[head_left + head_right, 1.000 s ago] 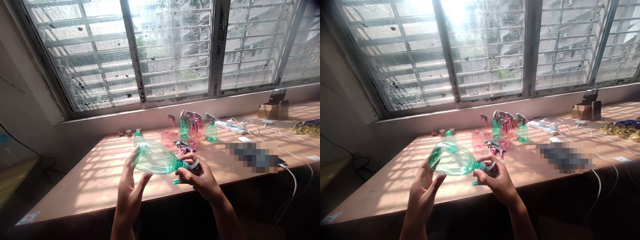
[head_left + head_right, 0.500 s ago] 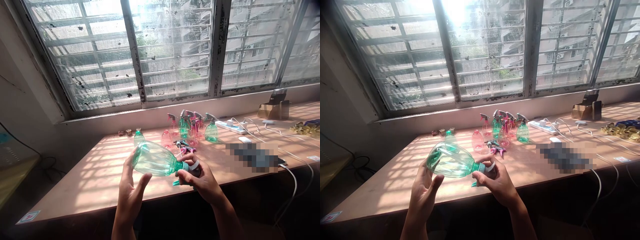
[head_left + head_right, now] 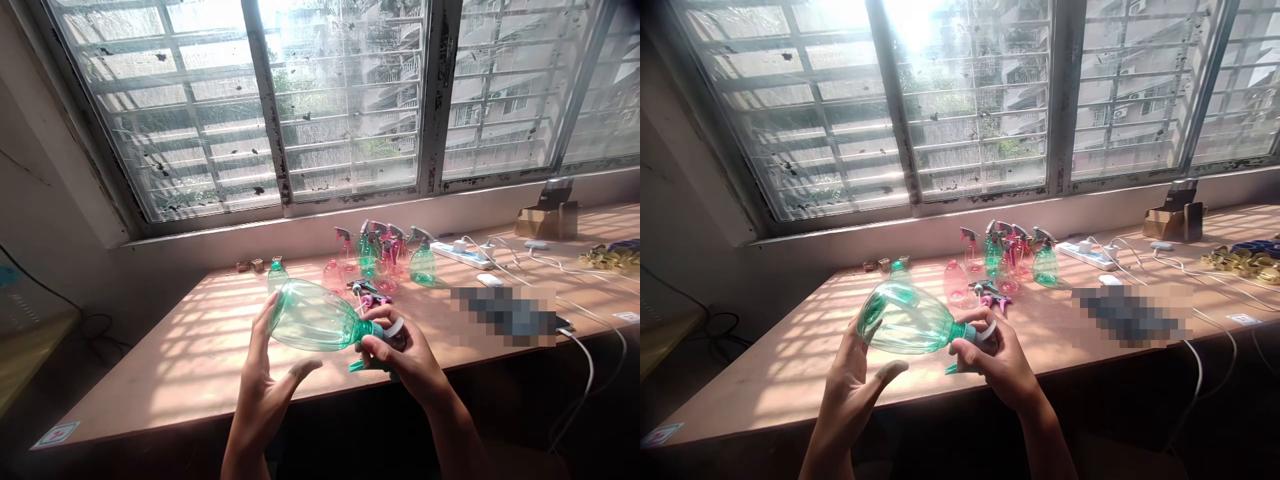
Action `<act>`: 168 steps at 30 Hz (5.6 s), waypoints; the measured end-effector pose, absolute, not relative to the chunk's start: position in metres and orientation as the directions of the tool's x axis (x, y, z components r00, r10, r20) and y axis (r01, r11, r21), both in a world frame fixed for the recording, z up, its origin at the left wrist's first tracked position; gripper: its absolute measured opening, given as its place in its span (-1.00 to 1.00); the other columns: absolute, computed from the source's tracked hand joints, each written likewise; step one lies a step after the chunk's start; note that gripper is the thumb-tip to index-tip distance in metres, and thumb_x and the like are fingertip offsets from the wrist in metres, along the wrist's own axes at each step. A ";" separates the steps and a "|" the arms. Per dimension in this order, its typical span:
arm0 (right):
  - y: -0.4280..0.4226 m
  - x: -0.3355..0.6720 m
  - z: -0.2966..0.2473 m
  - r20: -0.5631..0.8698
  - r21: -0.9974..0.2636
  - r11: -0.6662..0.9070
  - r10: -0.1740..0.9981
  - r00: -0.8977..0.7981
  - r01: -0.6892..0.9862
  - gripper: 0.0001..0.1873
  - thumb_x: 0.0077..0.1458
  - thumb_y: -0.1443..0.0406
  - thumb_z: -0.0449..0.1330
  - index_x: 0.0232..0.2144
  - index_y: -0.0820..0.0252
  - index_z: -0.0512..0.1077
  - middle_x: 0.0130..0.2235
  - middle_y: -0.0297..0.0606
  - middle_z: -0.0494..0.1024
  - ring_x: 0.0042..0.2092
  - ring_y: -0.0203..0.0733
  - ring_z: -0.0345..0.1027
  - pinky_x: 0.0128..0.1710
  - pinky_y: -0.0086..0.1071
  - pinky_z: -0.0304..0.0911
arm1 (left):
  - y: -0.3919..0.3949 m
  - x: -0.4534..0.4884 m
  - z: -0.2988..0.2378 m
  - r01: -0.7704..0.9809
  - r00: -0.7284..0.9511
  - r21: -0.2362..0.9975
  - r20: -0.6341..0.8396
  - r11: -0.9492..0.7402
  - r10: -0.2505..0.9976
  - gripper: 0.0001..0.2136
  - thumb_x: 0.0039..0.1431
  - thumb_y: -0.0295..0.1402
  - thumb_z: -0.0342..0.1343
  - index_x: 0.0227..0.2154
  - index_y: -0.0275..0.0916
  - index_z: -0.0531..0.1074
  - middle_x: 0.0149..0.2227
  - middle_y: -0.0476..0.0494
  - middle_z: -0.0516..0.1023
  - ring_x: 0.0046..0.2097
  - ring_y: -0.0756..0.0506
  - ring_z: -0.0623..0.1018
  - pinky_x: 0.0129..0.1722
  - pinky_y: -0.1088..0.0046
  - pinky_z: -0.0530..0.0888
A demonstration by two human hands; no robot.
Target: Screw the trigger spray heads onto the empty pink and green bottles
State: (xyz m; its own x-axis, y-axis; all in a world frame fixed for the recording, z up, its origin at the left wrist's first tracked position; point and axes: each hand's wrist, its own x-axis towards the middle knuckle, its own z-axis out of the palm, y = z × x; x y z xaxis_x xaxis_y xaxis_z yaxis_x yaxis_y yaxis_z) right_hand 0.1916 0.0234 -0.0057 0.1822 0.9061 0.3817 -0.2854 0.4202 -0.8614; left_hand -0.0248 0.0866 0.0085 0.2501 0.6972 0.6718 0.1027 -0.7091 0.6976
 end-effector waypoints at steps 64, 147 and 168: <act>0.029 0.190 -0.011 0.397 -0.881 0.431 0.897 0.194 -0.193 -0.66 0.06 0.16 0.45 -0.18 0.14 0.46 -0.41 -0.40 0.52 -0.41 -0.27 0.44 -0.34 -0.37 0.47 | 0.086 -0.022 0.012 -0.031 0.161 0.832 0.551 -0.554 0.819 -0.49 0.28 -0.10 0.23 0.23 -0.08 0.33 0.27 -0.22 0.43 0.36 -0.33 0.33 0.33 0.07 0.31; 0.028 0.187 -0.011 0.409 -0.880 0.438 0.895 0.177 -0.185 -0.65 0.07 0.16 0.44 -0.18 0.11 0.42 -0.37 -0.39 0.55 -0.40 -0.24 0.47 -0.34 -0.35 0.47 | 0.086 -0.024 0.013 0.027 0.161 0.762 0.636 -0.648 0.755 -0.45 0.32 -0.14 0.20 0.32 -0.01 0.25 0.42 -0.20 0.19 0.44 -0.37 0.15 0.41 -0.09 0.14; 0.029 0.186 -0.010 0.397 -0.877 0.428 0.901 0.173 -0.219 -0.68 0.10 0.15 0.42 -0.18 0.12 0.44 -0.39 -0.39 0.56 -0.42 -0.26 0.47 -0.36 -0.38 0.45 | 0.089 -0.028 0.012 0.052 0.206 0.753 0.634 -0.656 0.745 -0.38 0.25 -0.18 0.28 0.33 0.06 0.24 0.44 -0.15 0.15 0.45 -0.35 0.14 0.39 0.02 0.22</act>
State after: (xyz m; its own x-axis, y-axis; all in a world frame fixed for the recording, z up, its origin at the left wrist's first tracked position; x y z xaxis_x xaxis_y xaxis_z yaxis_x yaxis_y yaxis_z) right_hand 0.1860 0.0293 -0.0105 0.1733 0.9013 0.3970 -0.2192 0.4283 -0.8767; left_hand -0.0278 0.0889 0.0124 0.2063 0.7450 0.6343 0.0521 -0.6557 0.7532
